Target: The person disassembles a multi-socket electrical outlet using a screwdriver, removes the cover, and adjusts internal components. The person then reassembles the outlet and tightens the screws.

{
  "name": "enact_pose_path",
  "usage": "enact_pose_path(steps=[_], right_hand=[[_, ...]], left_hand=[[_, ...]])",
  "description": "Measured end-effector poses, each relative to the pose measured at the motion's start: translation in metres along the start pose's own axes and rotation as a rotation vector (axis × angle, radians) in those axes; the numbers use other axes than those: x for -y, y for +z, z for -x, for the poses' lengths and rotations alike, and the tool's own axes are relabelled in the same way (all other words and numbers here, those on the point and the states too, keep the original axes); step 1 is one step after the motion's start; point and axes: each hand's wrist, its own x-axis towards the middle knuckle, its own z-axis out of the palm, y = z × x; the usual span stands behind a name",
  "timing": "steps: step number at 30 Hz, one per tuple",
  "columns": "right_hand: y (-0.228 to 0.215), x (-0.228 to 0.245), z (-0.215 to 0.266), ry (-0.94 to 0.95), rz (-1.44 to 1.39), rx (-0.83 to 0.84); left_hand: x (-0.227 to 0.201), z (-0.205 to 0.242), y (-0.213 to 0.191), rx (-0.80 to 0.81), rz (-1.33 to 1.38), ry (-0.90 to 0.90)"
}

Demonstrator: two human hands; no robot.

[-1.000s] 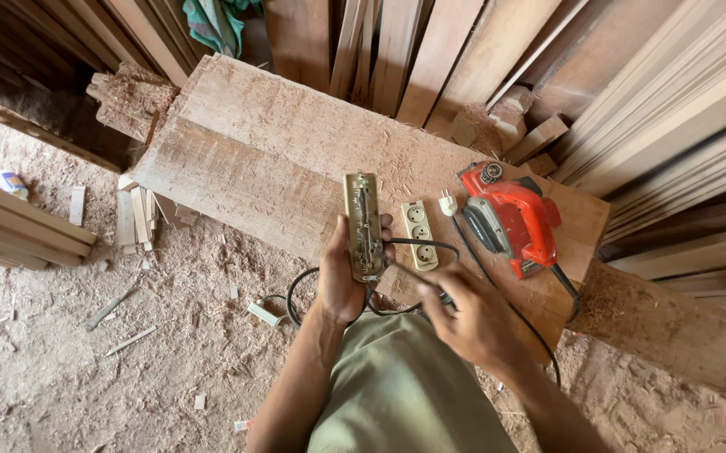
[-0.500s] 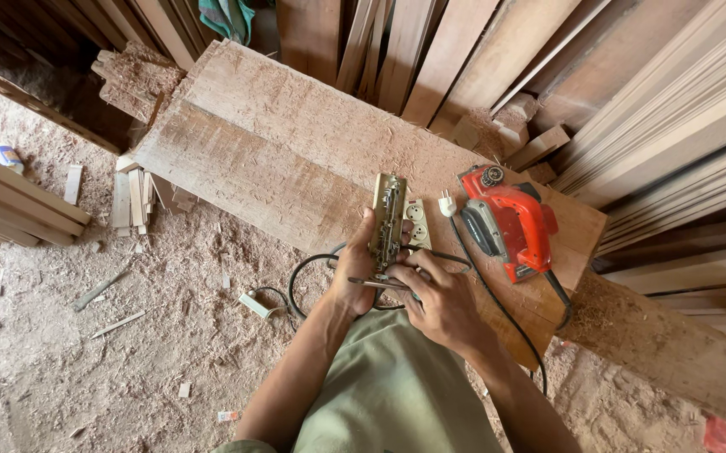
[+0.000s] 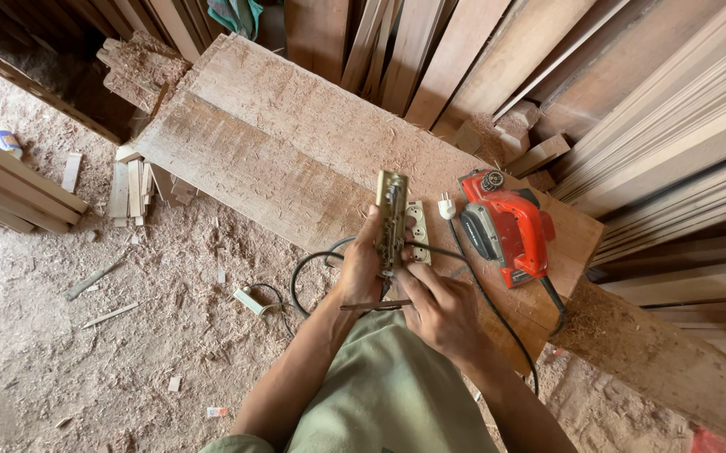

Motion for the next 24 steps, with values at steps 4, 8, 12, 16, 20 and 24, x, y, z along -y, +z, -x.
enact_pose_path(steps=[4,8,12,16,20,24], right_hand=[[0.010,0.006,0.000,-0.047,0.115,-0.123],[0.020,0.017,0.009,0.102,0.078,-0.035],[0.026,0.035,0.018,0.176,-0.156,0.058],[0.023,0.030,0.013,0.223,-0.380,-0.072],[0.011,0.001,0.009,0.183,-0.216,0.019],[0.008,-0.009,0.011,0.109,-0.111,0.115]], left_hand=[[0.006,-0.004,0.002,-0.089,0.107,0.143],[0.011,-0.001,-0.001,-0.080,0.088,0.237],[0.009,0.004,-0.005,-0.013,-0.006,0.264],[0.000,0.003,-0.010,0.160,0.160,0.210],[-0.003,0.004,-0.018,0.226,0.261,0.090],[0.000,0.002,-0.022,0.203,0.202,0.082]])
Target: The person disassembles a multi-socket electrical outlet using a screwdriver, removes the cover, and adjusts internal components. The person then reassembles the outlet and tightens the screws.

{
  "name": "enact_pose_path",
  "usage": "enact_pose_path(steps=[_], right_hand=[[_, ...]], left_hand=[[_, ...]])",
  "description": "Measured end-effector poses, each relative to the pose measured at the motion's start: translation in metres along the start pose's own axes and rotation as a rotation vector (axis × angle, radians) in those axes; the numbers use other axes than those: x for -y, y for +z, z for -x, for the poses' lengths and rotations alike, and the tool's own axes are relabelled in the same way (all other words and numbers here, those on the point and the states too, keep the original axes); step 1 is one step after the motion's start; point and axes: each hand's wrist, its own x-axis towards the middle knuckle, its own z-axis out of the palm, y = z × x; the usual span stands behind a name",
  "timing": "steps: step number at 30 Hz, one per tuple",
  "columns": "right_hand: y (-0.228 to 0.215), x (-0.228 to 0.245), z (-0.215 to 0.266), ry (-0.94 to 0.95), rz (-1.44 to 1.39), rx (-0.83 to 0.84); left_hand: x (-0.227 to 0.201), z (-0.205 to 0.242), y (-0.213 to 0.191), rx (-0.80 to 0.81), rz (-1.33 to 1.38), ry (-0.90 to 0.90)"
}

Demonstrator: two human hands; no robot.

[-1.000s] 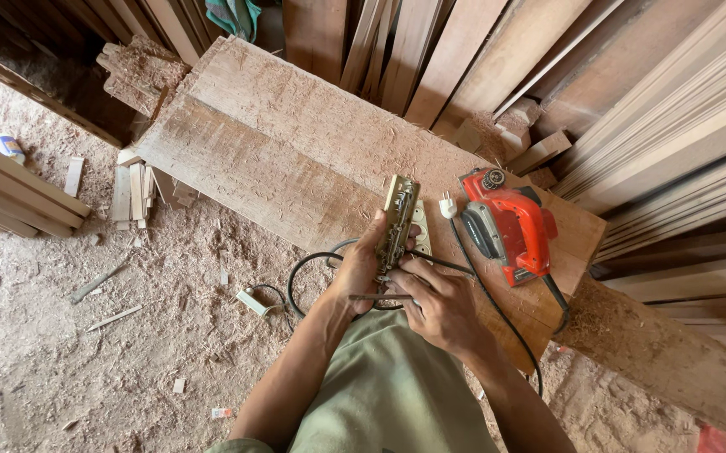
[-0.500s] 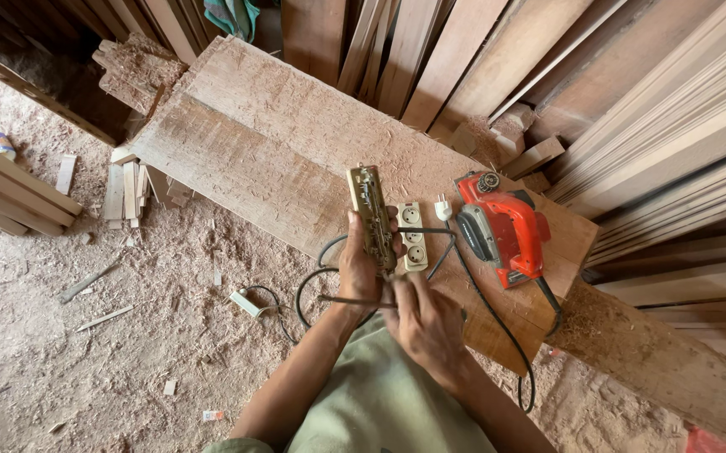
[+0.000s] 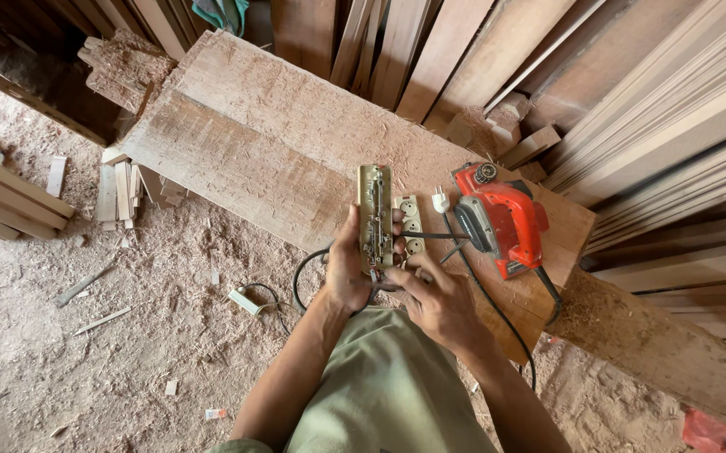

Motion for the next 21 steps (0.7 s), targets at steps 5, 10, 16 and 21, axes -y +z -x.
enact_pose_path(steps=[5,10,16,21], right_hand=[[0.009,0.008,0.011,0.051,-0.045,-0.099],[0.027,0.008,0.022,0.166,-0.331,-0.209],[0.030,-0.001,0.037,0.574,-1.214,-0.197],[0.028,-0.006,0.053,0.492,-1.386,-0.208]], left_hand=[[-0.001,-0.008,-0.007,-0.058,0.094,0.105],[0.006,-0.004,-0.010,-0.127,-0.100,0.054],[0.004,-0.018,-0.031,-0.159,-0.092,0.029],[-0.024,-0.043,-0.061,-0.018,0.091,0.008]])
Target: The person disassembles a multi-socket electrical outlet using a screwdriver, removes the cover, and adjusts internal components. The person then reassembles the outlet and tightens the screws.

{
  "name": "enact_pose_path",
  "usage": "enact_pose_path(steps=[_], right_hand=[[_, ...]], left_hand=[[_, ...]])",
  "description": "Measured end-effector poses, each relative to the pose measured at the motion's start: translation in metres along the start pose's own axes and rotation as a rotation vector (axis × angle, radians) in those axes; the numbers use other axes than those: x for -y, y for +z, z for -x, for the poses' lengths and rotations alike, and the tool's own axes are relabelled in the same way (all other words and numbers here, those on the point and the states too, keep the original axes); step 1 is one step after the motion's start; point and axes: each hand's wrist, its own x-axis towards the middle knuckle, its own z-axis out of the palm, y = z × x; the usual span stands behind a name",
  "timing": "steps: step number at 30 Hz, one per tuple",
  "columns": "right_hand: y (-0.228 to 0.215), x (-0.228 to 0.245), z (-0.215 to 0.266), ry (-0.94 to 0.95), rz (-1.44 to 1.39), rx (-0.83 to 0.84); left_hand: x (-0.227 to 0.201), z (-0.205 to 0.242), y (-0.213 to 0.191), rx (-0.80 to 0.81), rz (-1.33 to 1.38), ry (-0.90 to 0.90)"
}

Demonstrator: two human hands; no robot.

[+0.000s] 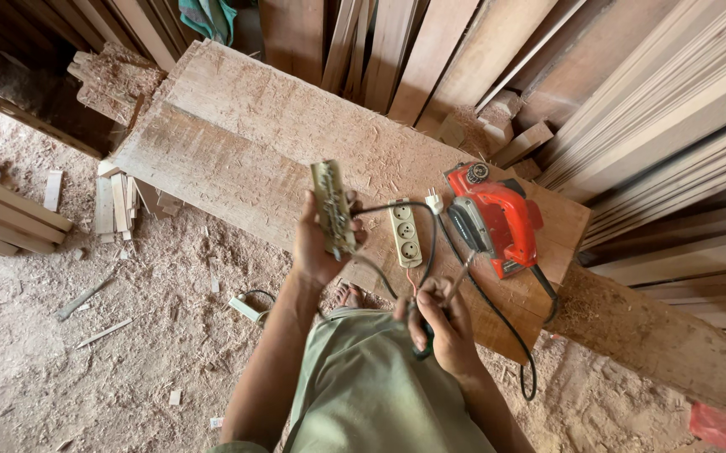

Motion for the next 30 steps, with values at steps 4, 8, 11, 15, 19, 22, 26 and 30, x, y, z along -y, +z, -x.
enact_pose_path(steps=[4,8,11,15,19,22,26,30], right_hand=[[-0.015,-0.008,0.014,0.023,0.247,-0.187],[-0.032,-0.011,0.024,0.035,0.190,-0.331],[-0.041,-0.003,0.028,0.020,0.184,-0.466],[-0.052,0.031,0.040,-0.091,0.218,-0.495],[-0.059,0.088,0.075,-0.267,0.435,-0.625],[-0.060,0.128,0.103,-0.417,0.769,-0.674],[-0.085,0.161,0.118,-0.300,1.040,-0.882],[-0.140,0.175,0.126,0.030,1.239,-1.157]], left_hand=[[-0.036,-0.017,-0.014,-0.237,0.079,-0.096],[-0.051,-0.019,-0.020,-0.188,0.014,-0.290],[-0.063,-0.015,-0.023,-0.051,-0.234,-0.336],[-0.079,-0.040,-0.030,-0.179,-0.457,-0.172],[-0.067,-0.082,-0.045,-0.208,-0.645,-0.142],[-0.036,-0.103,-0.057,-0.252,-0.628,-0.199],[0.008,-0.116,-0.068,-0.183,-0.584,-0.208],[0.032,-0.117,-0.068,-0.189,-0.574,-0.240]])
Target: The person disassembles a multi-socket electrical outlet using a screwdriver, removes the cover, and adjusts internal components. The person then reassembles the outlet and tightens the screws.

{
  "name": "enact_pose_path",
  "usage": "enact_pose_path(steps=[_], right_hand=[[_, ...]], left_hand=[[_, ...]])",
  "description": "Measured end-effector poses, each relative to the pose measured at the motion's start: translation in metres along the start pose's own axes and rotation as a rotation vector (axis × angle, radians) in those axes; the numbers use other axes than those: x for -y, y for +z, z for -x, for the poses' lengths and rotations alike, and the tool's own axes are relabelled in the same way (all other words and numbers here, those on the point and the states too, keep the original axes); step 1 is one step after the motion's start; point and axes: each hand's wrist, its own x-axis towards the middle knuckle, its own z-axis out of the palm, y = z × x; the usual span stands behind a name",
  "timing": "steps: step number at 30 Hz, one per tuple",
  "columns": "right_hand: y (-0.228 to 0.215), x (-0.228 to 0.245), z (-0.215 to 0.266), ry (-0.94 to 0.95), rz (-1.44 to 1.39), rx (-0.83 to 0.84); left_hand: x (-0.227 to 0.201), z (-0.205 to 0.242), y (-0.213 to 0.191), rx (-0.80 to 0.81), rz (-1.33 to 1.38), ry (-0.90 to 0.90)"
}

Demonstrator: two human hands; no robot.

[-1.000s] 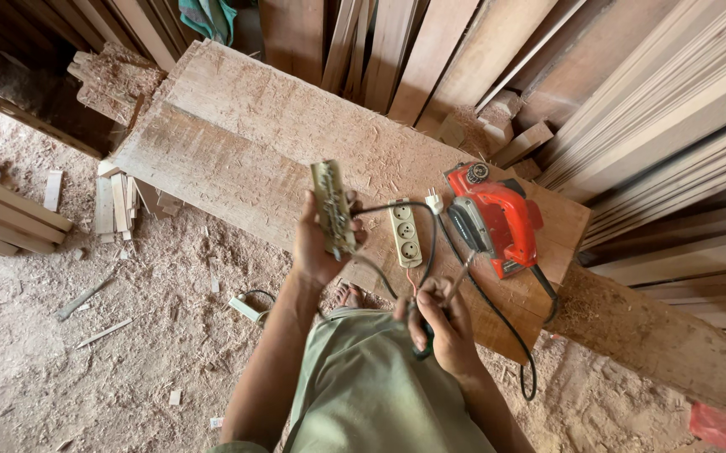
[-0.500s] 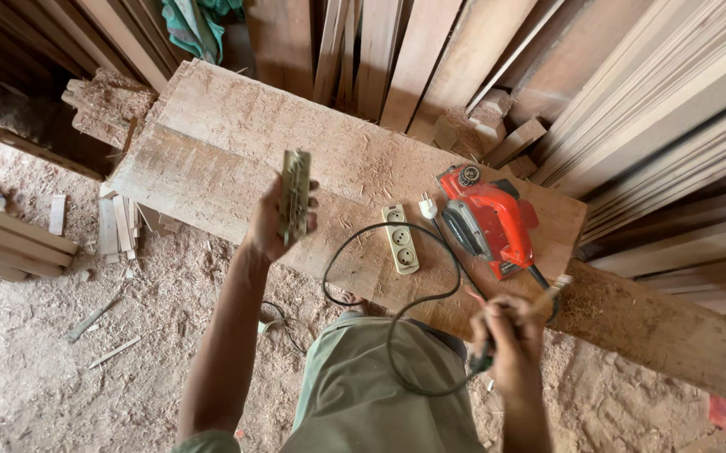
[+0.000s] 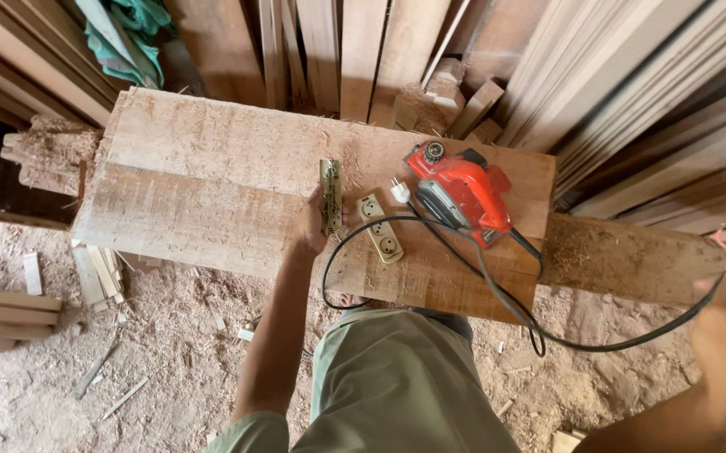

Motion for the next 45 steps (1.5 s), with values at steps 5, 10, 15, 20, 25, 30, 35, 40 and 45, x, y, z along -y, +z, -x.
enact_pose_path(steps=[5,10,15,20,25,30,35,40,45], right_hand=[[0.041,-0.029,-0.009,0.102,0.398,0.239],[0.129,-0.003,0.021,-0.055,0.643,0.543],[0.185,0.046,0.058,-0.317,0.347,0.208],[0.278,0.106,0.038,-0.379,-0.012,0.548],[0.358,0.143,0.025,-0.158,0.239,0.887],[0.379,0.150,0.036,-0.397,0.350,0.803],[0.385,0.162,0.019,-0.296,0.202,0.694],[0.362,0.186,0.003,-0.398,0.054,0.691],[0.322,0.192,0.003,-0.437,0.070,0.721]], left_hand=[[0.009,0.010,0.010,0.053,-0.072,0.026],[0.012,0.017,0.009,0.084,-0.075,0.069],[0.016,0.016,0.006,0.071,-0.001,0.079],[0.024,0.010,0.004,0.114,0.124,0.073],[0.025,0.018,-0.003,-0.152,0.127,0.135],[0.011,0.034,-0.019,-0.156,0.246,0.218],[0.005,0.041,-0.004,-0.077,0.367,0.283],[0.002,0.040,0.029,-0.001,0.512,0.245],[-0.007,0.038,0.056,-0.050,0.673,0.272]])
